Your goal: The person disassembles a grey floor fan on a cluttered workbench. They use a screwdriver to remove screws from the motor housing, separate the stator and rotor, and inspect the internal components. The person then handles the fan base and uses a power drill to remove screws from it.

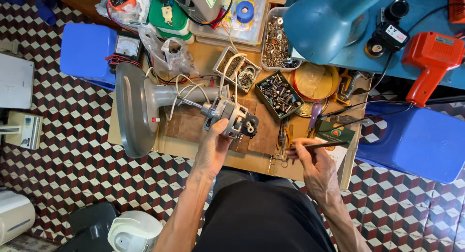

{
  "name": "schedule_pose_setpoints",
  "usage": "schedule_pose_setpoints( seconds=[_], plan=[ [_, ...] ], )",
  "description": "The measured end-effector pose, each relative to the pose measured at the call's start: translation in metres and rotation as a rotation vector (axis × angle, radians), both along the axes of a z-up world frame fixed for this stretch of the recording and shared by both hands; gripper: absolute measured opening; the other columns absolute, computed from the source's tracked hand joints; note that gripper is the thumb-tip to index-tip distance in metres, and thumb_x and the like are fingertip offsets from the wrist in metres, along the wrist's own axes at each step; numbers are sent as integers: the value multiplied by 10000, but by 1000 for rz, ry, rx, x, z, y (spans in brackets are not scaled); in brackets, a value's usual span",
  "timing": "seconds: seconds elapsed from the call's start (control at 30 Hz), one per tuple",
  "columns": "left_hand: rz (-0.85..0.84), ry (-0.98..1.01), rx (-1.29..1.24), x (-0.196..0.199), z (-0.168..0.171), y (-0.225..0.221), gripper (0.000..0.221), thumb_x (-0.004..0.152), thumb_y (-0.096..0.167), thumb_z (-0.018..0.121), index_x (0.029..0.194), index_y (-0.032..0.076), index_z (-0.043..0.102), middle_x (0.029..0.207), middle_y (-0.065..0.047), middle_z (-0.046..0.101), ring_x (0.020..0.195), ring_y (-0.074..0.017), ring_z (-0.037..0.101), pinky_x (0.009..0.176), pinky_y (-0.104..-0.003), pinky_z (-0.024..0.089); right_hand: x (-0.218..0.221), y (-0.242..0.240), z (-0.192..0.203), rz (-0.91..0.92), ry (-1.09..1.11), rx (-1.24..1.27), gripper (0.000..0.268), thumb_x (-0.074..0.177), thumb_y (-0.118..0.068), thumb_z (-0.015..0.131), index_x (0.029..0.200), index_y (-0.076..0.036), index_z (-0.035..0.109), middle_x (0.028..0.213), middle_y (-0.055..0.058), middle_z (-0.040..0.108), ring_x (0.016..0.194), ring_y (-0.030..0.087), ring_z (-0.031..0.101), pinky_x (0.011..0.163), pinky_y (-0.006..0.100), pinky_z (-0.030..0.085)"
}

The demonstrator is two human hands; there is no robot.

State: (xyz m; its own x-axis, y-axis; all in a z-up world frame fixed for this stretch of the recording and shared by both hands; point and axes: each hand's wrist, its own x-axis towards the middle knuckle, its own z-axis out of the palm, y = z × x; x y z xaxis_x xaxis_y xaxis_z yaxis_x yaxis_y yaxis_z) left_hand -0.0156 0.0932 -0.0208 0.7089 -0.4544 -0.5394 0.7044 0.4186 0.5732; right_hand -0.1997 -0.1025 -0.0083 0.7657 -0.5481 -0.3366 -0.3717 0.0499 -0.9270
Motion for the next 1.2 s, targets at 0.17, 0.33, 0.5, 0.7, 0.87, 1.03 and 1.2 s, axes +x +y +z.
schedule_pose_setpoints(
  seconds=[0.17, 0.33, 0.5, 0.7, 0.87, 1.03, 1.2],
  plan=[
    [-60, -135, -35, -10, 21, -13, 526, 855, 102, 761, 1326, 96, 528, 1166, -30, 659, 1081, -147, 637, 975, -345, 519, 57, 5, 62, -21, -416, -6, 172, 1052, -103, 602, 1188, -13, 548, 1123, 116, 699, 1060, 210, 726, 976, 332, 617],
    [-112, -176, 45, -16, 24, -18, 670, 818, 131, 806, 1378, 82, 441, 1226, -46, 614, 1160, -168, 602, 1040, -394, 485, 84, 8, 81, 89, -222, -312, 181, 1024, -166, 644, 1140, -38, 587, 1041, 120, 723, 944, 198, 735, 800, 316, 613],
    [-195, -183, 173, -18, 19, -17, 910, 705, 264, 857, 1457, 152, 356, 1272, -67, 603, 1264, -188, 582, 1156, -405, 401, 94, 3, 82, 186, -56, -328, 205, 1023, -234, 624, 1124, -58, 591, 921, 117, 730, 863, 216, 755, 683, 358, 619],
    [-194, -168, 150, -17, 17, -18, 960, 676, 321, 898, 1453, 126, 368, 1254, -80, 601, 1237, -210, 573, 1149, -453, 409, 97, -2, 75, 267, -59, -357, 204, 1020, -203, 598, 1133, -41, 546, 938, 130, 724, 938, 239, 781, 749, 374, 637],
    [-206, -202, 175, -15, 12, -18, 941, 674, 343, 900, 1439, 145, 388, 1246, -52, 614, 1237, -189, 577, 1126, -436, 424, 99, -2, 69, 314, -141, -379, 184, 1033, -185, 586, 1130, -37, 536, 959, 153, 728, 957, 244, 785, 774, 372, 625],
    [-212, -178, 201, -14, 7, -20, 927, 669, 359, 893, 1424, 176, 387, 1224, -62, 633, 1184, -181, 608, 1089, -423, 461, 99, -1, 64, 308, -105, -355, 187, 1031, -162, 581, 1159, -43, 518, 944, 136, 705, 917, 228, 777, 689, 344, 658],
    [-156, -128, 222, -16, 7, -23, 821, 708, 325, 866, 1398, 160, 453, 1201, -36, 620, 1129, -178, 624, 1032, -413, 507, 97, 15, 64, 247, -248, -310, 157, 1057, -116, 569, 1170, -31, 499, 974, 137, 687, 972, 222, 778, 762, 338, 674]
  ],
)
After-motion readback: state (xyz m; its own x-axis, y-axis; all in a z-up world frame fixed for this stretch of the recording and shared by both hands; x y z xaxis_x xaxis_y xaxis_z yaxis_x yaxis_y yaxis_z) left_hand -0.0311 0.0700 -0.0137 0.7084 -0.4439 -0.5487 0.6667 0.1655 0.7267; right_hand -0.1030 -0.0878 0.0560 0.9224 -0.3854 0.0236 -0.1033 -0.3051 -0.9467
